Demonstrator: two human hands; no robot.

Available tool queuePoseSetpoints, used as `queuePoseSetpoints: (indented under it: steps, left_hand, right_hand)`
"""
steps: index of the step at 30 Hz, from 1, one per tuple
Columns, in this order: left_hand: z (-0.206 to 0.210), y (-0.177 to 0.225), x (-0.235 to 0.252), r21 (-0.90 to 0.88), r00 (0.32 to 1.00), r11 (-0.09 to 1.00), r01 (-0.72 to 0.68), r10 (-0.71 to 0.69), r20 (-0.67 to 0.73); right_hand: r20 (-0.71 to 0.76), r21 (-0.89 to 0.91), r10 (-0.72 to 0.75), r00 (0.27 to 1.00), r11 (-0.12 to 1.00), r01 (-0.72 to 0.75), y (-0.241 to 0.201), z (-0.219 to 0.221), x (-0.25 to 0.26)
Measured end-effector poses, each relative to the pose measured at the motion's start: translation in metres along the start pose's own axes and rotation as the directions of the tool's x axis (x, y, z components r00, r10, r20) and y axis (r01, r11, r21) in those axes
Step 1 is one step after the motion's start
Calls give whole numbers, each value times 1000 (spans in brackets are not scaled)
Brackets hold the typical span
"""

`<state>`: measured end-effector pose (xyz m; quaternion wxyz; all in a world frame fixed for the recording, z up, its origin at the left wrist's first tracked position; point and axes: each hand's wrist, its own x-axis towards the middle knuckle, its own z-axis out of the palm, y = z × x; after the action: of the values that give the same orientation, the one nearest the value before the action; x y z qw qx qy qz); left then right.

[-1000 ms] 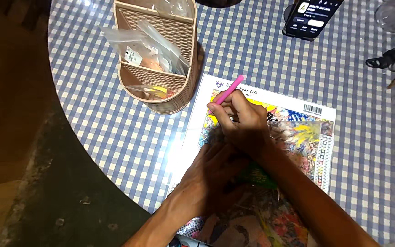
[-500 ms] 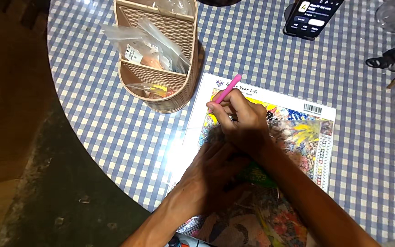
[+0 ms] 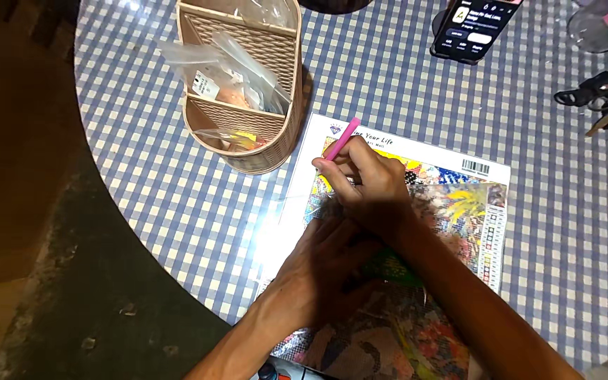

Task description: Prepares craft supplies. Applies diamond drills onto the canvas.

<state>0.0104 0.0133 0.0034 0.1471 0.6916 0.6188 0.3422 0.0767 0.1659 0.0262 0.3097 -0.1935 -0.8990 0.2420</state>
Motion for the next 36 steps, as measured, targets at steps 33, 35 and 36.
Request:
queuePoseSetpoints:
  steps: [33, 35, 36]
  left_hand:
    - [-1, -3, -1, -9, 998, 999, 48, -48, 39]
    - [-1, -3, -1, -13, 998, 999, 50, -49, 40]
    - [-1, -3, -1, -15, 998, 999, 49, -49, 38]
  right_hand:
    - [-146, 230, 78, 986, 972, -43, -6, -57, -125]
    - [-139, 214, 63, 988, 976, -33, -6, -56, -127]
    - [-127, 200, 58, 990, 979, -31, -6, -57, -127]
